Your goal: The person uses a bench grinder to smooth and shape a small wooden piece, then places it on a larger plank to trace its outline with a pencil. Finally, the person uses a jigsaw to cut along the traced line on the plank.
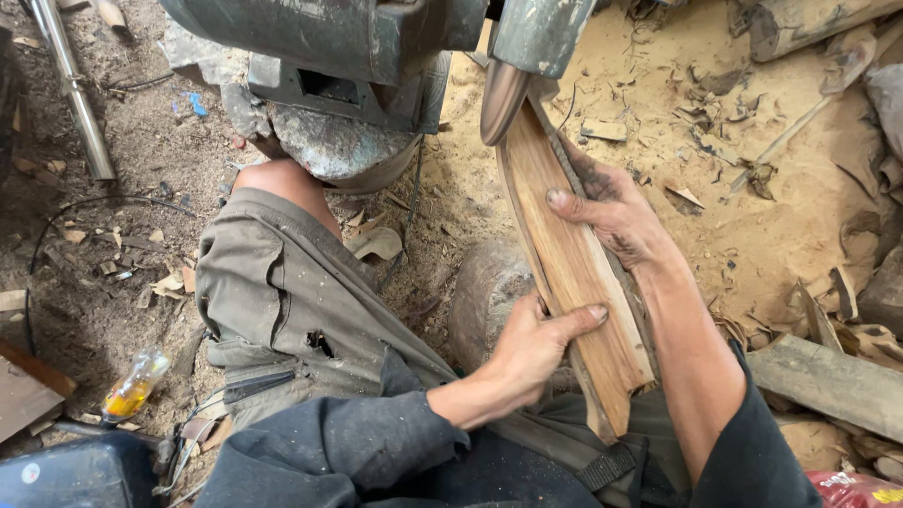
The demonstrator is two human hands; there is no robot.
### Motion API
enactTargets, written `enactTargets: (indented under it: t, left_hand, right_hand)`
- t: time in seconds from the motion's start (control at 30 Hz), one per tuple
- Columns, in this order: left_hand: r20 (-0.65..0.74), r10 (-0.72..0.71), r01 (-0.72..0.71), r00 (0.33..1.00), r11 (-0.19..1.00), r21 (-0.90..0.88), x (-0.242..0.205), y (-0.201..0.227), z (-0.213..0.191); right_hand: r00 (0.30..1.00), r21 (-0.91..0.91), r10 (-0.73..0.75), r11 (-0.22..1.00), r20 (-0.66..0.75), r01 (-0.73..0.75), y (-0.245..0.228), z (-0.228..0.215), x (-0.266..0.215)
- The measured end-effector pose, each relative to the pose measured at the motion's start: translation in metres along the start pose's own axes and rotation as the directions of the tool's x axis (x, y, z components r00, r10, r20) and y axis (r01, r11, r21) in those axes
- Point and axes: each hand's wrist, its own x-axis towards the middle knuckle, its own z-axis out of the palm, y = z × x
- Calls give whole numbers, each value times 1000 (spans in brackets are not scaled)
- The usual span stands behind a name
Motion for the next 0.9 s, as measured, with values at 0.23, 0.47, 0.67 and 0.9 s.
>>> enactTargets:
  t: [0.23,0.47,0.67,0.9]
  left_hand:
    - [85,-229,200,970,944,261,8,53,-48]
    - [289,-281,136,915,890,435,-15,77,-76]
    - [351,-266,125,898,918,376,-22,87,-59]
    - [302,-187,67,935,927,369,-16,88,-52]
  right_hand:
    - [979,76,-123,988,-162,136,11,19,0]
    - [850,88,-221,951,-478,297,6,-23,-6]
    - [891,117,-211,953,-402,279,8,-16,1]
    - [929,252,-178,931,-324,266,13,-3,8]
